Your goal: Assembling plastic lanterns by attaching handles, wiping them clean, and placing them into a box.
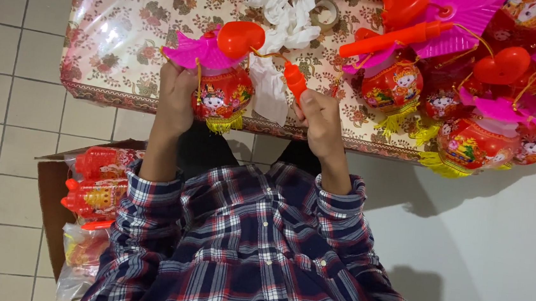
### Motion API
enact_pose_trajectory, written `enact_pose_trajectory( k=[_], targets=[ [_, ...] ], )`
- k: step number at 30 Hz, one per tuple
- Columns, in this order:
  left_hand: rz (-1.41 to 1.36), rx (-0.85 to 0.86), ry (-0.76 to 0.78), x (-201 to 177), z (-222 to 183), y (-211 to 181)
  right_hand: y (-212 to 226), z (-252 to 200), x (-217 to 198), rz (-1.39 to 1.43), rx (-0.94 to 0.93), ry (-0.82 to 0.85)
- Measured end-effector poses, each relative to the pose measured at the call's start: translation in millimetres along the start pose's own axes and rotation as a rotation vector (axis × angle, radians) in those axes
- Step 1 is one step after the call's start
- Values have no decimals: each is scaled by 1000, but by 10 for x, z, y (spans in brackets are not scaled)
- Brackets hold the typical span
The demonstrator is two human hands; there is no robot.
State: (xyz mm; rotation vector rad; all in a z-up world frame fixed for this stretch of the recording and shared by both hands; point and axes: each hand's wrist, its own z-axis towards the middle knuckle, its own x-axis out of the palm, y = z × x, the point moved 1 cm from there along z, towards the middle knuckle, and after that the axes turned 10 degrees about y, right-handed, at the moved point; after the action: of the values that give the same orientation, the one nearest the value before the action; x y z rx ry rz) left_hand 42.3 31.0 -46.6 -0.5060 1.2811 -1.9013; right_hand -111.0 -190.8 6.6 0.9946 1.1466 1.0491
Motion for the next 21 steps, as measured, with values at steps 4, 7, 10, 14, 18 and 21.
enact_pose_trajectory(
  k=[4, 7, 10, 14, 18, 21],
  targets=[
    [28, 2, 28, 33, 32, -173, -111, -28, 18, -14, 14, 1],
    [13, 0, -9, 43, 36, -185, -88, -16, 26, -10, -2, 10],
    [14, -27, -11, 48, 48, -220, -54, -12, 27, -25, 9, 6],
    [27, -30, 1, 31, 36, -164, -20, -2, 29, -14, 2, 8],
    [35, -41, -3, 10, -15, -16, -52, 10, 25, -41, -14, 13],
    [6, -52, -7, 64, 65, -278, 17, 5, 22, -50, -11, 7]
  ],
)
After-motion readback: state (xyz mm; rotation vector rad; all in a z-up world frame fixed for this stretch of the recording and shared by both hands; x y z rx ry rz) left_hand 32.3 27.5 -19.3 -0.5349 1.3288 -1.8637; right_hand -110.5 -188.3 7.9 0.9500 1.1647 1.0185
